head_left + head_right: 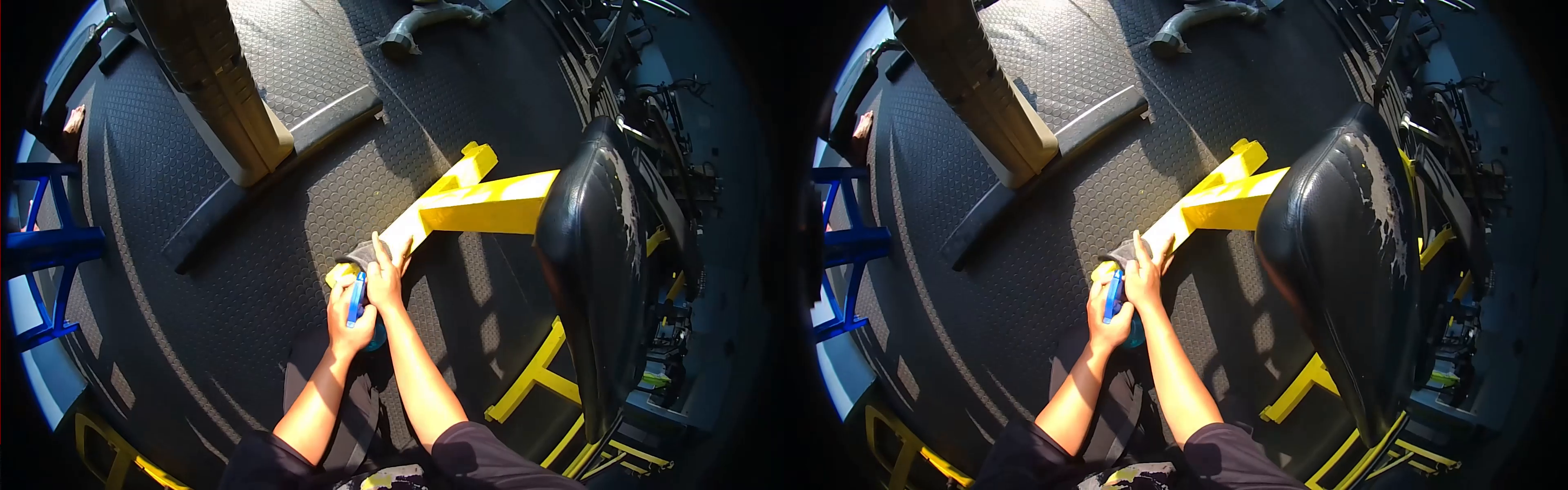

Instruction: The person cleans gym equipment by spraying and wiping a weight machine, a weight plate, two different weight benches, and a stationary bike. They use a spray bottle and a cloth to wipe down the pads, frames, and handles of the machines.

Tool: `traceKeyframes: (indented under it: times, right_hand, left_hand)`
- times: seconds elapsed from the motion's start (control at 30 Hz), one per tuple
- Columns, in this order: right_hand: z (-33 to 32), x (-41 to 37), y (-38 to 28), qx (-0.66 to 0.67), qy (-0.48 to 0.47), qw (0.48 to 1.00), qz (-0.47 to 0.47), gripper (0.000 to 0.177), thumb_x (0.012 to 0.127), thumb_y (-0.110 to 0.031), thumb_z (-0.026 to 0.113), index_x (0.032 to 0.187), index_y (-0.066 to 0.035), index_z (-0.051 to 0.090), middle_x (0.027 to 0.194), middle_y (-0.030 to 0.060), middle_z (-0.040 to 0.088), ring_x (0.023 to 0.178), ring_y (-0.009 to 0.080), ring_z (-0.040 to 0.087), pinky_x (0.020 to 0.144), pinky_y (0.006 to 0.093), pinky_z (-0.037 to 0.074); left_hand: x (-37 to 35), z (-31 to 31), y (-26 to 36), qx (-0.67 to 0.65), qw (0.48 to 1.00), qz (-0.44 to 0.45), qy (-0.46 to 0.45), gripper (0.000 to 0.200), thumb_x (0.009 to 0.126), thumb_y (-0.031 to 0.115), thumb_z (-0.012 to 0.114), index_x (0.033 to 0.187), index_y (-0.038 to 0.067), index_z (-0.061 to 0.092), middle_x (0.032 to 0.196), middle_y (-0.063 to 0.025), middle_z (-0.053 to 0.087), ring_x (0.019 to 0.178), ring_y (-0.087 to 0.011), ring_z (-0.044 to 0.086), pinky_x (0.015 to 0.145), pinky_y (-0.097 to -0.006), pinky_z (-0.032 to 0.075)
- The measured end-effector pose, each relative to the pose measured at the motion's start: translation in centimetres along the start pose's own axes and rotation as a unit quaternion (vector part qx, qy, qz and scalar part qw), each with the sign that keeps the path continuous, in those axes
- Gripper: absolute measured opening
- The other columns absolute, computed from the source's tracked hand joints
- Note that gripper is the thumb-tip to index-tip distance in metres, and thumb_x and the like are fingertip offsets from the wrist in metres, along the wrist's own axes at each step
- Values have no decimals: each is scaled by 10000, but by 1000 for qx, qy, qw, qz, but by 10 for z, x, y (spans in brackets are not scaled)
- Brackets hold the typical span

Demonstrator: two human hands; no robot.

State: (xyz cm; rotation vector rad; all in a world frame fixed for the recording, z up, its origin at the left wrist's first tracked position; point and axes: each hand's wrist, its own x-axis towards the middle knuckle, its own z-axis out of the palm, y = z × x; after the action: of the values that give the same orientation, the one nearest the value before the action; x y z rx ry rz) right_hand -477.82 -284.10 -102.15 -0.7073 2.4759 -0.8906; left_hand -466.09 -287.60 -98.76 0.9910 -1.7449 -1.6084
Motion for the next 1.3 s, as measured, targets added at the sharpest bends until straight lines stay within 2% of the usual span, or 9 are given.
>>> traceKeyframes:
  times: [0.13,0.23,0.33,0.53,0.7,0.97,1.07,1.2,1.3]
  right_hand:
    - [7,-14,16,97,-27,995,7,586,914,-38,448,1478,-162,550,1649,343,-91,1567,407,-26,1193,449,348]
    - [3,-23,39,71,-61,995,24,475,963,-34,420,1399,-61,609,1677,259,90,964,244,731,877,324,588]
    - [-79,-56,0,79,-168,977,106,348,1003,-145,462,1223,-46,712,967,127,759,932,194,723,833,345,560]
    - [-252,-197,-11,-3,-117,993,15,436,916,-205,654,1339,-103,634,1283,193,645,1234,361,603,1059,424,478]
    - [-351,-296,24,87,-167,979,-81,551,913,-311,680,1410,-88,599,1217,217,648,1145,369,637,991,422,510]
    - [-417,-308,105,199,-195,955,-103,1083,820,-227,713,1646,-116,22,1371,272,557,1224,292,600,1047,353,463]
    - [-417,-307,152,222,-251,942,-14,461,819,-89,688,1269,-8,628,1134,94,705,1035,174,633,898,312,496]
    - [-435,-378,113,218,72,973,10,358,841,-45,716,1190,-1,653,1099,137,703,1093,229,656,905,347,520]
    - [-530,-470,27,255,68,962,73,369,842,-75,757,1186,3,648,1153,165,688,1139,251,647,917,358,524]
  left_hand:
    - [-9,-5,4,7,999,51,1,391,696,63,668,1079,-14,671,1092,-196,635,997,-380,640,910,-420,515]
    - [-19,-6,6,-21,993,117,-26,415,682,75,690,1091,4,680,1110,-201,633,1046,-383,638,953,-426,509]
    - [-42,-1,9,6,977,179,-112,482,678,92,725,1157,58,680,1313,-223,534,1204,-419,552,1074,-502,419]
    - [-130,23,69,-170,895,122,-394,599,785,130,777,1354,111,590,1639,-262,213,1501,-426,283,1184,-521,297]
    - [-218,45,124,-134,856,-27,-499,615,825,90,734,1399,45,519,1323,-132,556,1250,-212,557,1053,-371,462]
    - [-229,95,307,76,789,206,-574,640,735,138,681,1362,37,600,1313,-210,564,1208,-382,594,1026,-447,472]
    - [-254,110,356,188,773,218,-565,669,762,200,707,1393,29,563,1398,-245,528,1258,-409,569,1048,-444,469]
    - [-284,115,405,182,757,232,-583,672,788,218,738,1411,52,549,1429,-246,507,1269,-425,557,1066,-456,462]
    - [-302,106,468,177,747,176,-616,784,695,222,739,1427,34,531,1463,-258,470,1329,-430,506,1108,-460,423]
